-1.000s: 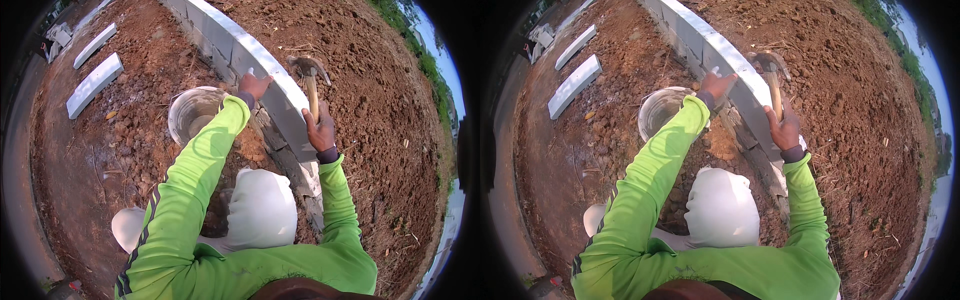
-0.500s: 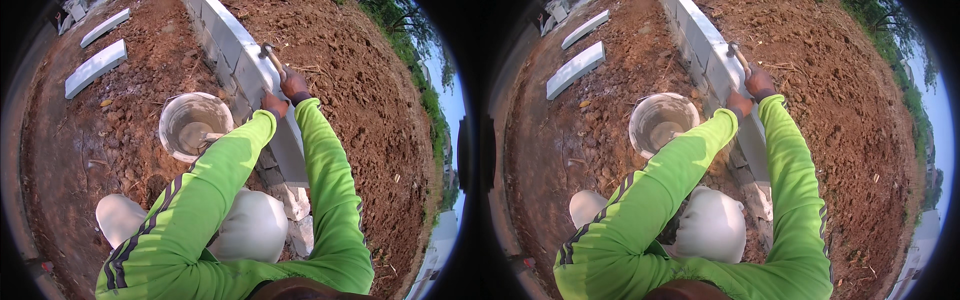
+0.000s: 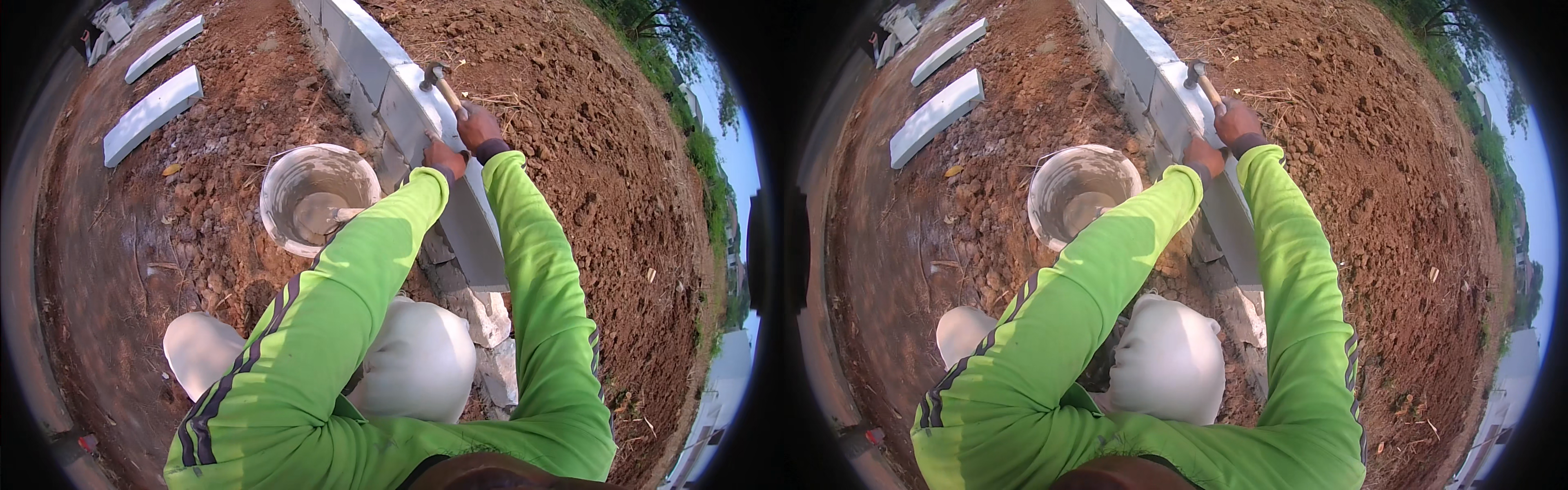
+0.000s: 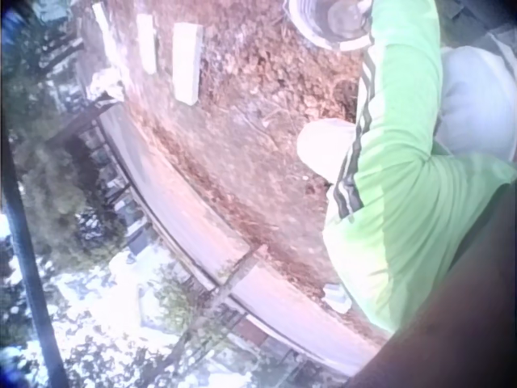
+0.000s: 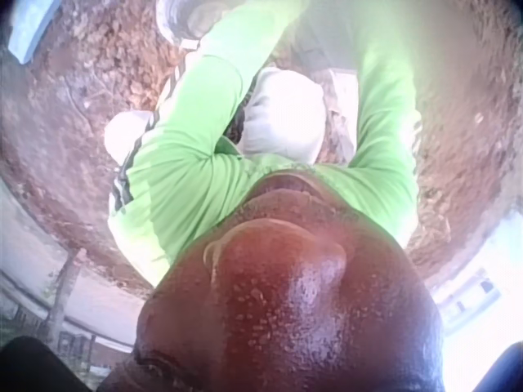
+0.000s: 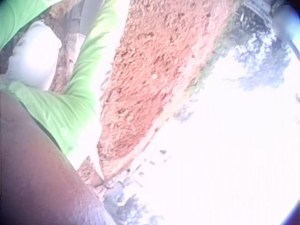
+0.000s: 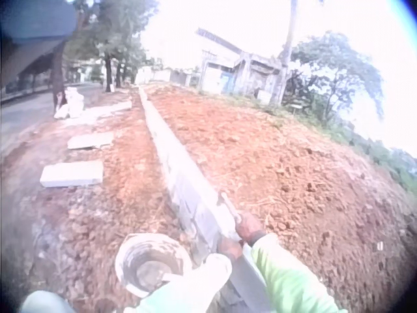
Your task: The person applies mortar to stone blocks using a trowel and positions them into a curved curb wall, tapping them into place with a hammer and smoothing the mortar joints.
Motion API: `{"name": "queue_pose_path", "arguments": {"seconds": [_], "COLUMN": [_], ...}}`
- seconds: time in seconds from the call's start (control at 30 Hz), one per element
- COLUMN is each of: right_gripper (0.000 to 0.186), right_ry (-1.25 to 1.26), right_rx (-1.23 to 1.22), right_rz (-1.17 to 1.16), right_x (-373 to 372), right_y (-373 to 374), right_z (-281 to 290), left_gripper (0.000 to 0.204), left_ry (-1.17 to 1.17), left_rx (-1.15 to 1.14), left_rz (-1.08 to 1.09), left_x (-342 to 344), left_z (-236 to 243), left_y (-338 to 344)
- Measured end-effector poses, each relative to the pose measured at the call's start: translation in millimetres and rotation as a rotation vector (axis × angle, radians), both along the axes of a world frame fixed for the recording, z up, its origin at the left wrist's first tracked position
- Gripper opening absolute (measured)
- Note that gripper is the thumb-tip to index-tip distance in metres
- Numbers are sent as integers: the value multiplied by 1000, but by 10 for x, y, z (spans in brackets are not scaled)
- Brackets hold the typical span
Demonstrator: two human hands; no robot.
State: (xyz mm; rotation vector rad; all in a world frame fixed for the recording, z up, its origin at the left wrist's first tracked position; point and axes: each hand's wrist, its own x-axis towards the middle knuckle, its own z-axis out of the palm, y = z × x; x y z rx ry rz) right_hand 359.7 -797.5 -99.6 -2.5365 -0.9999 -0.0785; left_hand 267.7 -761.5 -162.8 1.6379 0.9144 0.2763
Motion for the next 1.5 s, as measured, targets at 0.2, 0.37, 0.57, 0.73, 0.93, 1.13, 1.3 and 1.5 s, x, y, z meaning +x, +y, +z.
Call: {"name": "queue_pose_path", "arguments": {"seconds": [0.2, 0.37, 0.57, 0.73, 0.93, 1.13, 1.3, 1.5], "right_gripper": [38, 19, 20, 9, 8, 8, 10, 12], "right_ry": [663, 764, 1412, 1447, 1367, 1379, 1411, 1328], "right_rx": [628, 604, 800, 1702, 1410, 1477, 1444, 850], "right_rz": [-113, -315, -965, -1083, -1029, -1020, -969, -935], "right_x": [-1615, -3158, -3785, -3315, -3192, -3340, -3331, -3681], "right_y": [-1102, -2716, -3174, -3094, -2588, -2743, -2831, -3128], "right_z": [16, -1097, -1111, -1617, -1115, -1128, -1075, -1326], "left_gripper": [78, 105, 87, 91, 90, 89, 93, 111], "left_ry": [-12, -57, -6, 32, 21, -4, -10, -9], "left_rx": [-18, -7, 155, 211, 195, 276, 159, 52], "left_rz": [-87, -88, -109, -158, -119, -119, -145, -274], "left_x": [-176, -99, 132, 243, 246, 299, 420, 172], "left_z": [-1, 49, -358, -303, -313, -425, -526, -411], "left_y": [205, -8, 421, 250, 278, 250, 329, 633]}}
